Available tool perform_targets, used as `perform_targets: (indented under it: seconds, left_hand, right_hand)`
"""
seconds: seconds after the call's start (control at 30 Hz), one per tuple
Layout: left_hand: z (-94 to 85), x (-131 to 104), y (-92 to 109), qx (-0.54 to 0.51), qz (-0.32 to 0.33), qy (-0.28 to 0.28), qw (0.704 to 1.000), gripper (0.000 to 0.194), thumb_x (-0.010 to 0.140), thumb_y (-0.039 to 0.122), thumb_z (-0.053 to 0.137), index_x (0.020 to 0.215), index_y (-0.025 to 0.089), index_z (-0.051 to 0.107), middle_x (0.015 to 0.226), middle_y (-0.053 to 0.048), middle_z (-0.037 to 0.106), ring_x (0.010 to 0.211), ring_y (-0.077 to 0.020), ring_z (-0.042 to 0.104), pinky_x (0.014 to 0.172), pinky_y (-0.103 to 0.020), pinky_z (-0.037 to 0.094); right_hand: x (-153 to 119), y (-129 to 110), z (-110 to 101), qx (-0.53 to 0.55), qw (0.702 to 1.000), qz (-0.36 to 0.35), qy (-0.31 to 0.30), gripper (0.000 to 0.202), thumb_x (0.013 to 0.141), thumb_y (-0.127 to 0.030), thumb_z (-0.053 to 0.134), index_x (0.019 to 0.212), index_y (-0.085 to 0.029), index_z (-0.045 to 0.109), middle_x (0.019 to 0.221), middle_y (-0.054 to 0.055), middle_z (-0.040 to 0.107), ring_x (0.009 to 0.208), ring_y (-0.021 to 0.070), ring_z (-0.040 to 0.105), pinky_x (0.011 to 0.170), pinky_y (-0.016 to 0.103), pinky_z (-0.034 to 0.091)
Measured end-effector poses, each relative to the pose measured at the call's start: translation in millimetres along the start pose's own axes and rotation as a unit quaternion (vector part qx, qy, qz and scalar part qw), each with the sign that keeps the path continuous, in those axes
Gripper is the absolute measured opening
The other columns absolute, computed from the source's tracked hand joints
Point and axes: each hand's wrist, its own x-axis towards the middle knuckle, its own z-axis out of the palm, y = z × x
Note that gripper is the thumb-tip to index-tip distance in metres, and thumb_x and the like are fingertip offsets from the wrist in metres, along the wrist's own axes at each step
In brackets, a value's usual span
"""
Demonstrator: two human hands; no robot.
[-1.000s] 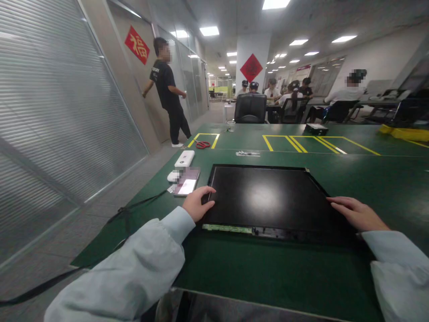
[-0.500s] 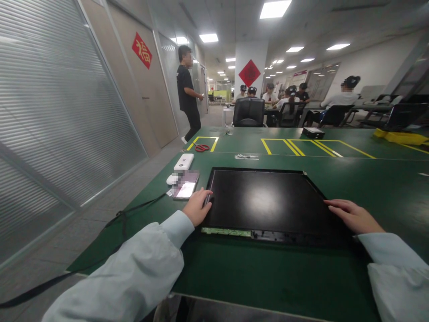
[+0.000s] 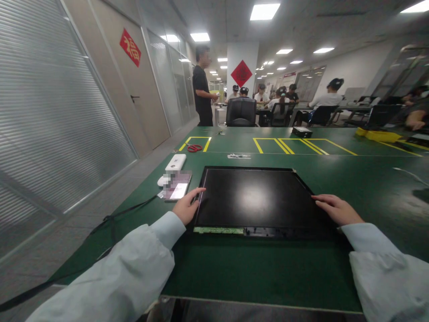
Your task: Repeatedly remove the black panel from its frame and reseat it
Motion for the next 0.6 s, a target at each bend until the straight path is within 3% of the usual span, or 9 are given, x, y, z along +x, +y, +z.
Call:
perform_targets:
  seconds: [0.17,0.3,0.43,0.6]
  left_hand:
    - [3.9,1,10,-0.214,-0.077,0.055,0.972,0.059,0.064,0.027,0.081,0.121,0.019,0.071,0.144,-0.016,0.069,0.147,-0.0387,0.052,0.124,-0.055,0.038]
    - [5.8,1,23,-0.312,-0.152,0.104,0.932,0.058,0.063,0.019,0.083,0.12,0.021,0.069,0.15,-0.014,0.065,0.14,-0.0375,0.059,0.111,-0.05,0.054]
    - [5.7,2,34,-0.379,-0.199,0.119,0.896,0.062,0.063,0.004,0.073,0.123,0.021,0.065,0.145,-0.012,0.069,0.118,-0.0297,0.075,0.087,-0.035,0.066]
    - [3.9,0,34,-0.372,-0.241,0.072,0.893,0.082,0.067,0.001,0.069,0.144,0.021,0.055,0.121,-0.009,0.08,0.08,-0.0228,0.081,0.058,-0.029,0.064]
  right_hand:
    - [-1,1,2,-0.002,1.0,0.004,0.0,0.039,0.067,-0.053,0.061,0.085,-0.027,0.083,0.108,0.012,0.078,0.105,0.0333,0.072,0.102,0.049,0.054]
    - [-2,1,3,-0.005,1.0,-0.002,0.011,0.034,0.07,-0.05,0.062,0.084,-0.028,0.083,0.106,0.009,0.078,0.102,0.03,0.072,0.099,0.045,0.056]
    - [-1,1,2,-0.011,1.0,0.002,0.004,0.034,0.072,-0.048,0.063,0.087,-0.027,0.084,0.108,0.01,0.077,0.103,0.0293,0.072,0.098,0.043,0.056]
    - [-1,4,1,-0.024,1.0,0.001,0.001,0.036,0.073,-0.05,0.062,0.091,-0.027,0.084,0.108,0.009,0.077,0.103,0.029,0.071,0.097,0.044,0.056]
